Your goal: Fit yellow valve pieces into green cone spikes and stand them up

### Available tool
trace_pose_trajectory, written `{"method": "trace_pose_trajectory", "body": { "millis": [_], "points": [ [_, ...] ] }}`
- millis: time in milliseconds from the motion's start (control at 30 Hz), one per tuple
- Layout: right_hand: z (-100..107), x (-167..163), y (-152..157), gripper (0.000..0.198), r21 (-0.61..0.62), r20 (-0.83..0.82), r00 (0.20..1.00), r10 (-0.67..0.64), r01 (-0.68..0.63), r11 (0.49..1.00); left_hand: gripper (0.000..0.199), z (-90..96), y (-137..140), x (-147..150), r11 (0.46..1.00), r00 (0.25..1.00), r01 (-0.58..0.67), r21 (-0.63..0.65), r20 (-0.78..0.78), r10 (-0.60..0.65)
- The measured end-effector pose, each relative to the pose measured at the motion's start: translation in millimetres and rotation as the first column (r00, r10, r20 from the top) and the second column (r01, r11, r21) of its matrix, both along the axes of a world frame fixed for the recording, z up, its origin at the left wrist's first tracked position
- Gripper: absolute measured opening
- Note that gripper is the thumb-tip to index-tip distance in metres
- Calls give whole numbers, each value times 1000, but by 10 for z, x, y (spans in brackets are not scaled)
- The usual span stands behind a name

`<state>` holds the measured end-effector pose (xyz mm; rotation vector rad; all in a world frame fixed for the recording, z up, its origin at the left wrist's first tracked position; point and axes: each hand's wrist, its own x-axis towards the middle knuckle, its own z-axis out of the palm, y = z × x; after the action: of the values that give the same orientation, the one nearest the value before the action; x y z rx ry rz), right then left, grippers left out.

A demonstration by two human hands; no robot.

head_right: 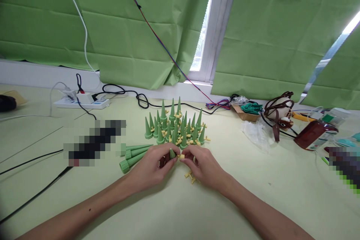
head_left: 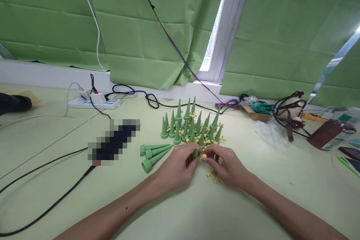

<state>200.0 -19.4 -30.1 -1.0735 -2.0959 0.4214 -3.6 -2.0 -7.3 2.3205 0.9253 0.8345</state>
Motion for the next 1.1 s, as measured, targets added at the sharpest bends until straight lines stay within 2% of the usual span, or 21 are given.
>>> {"method": "trace_pose_trajectory", "body": {
  "millis": [1100],
  "points": [
    [-18, 15, 12, 25, 32, 121, 993, 2, -6, 999, 19, -11, -10, -6, 999, 999, 35, 9, 12, -36]
  ]
}}
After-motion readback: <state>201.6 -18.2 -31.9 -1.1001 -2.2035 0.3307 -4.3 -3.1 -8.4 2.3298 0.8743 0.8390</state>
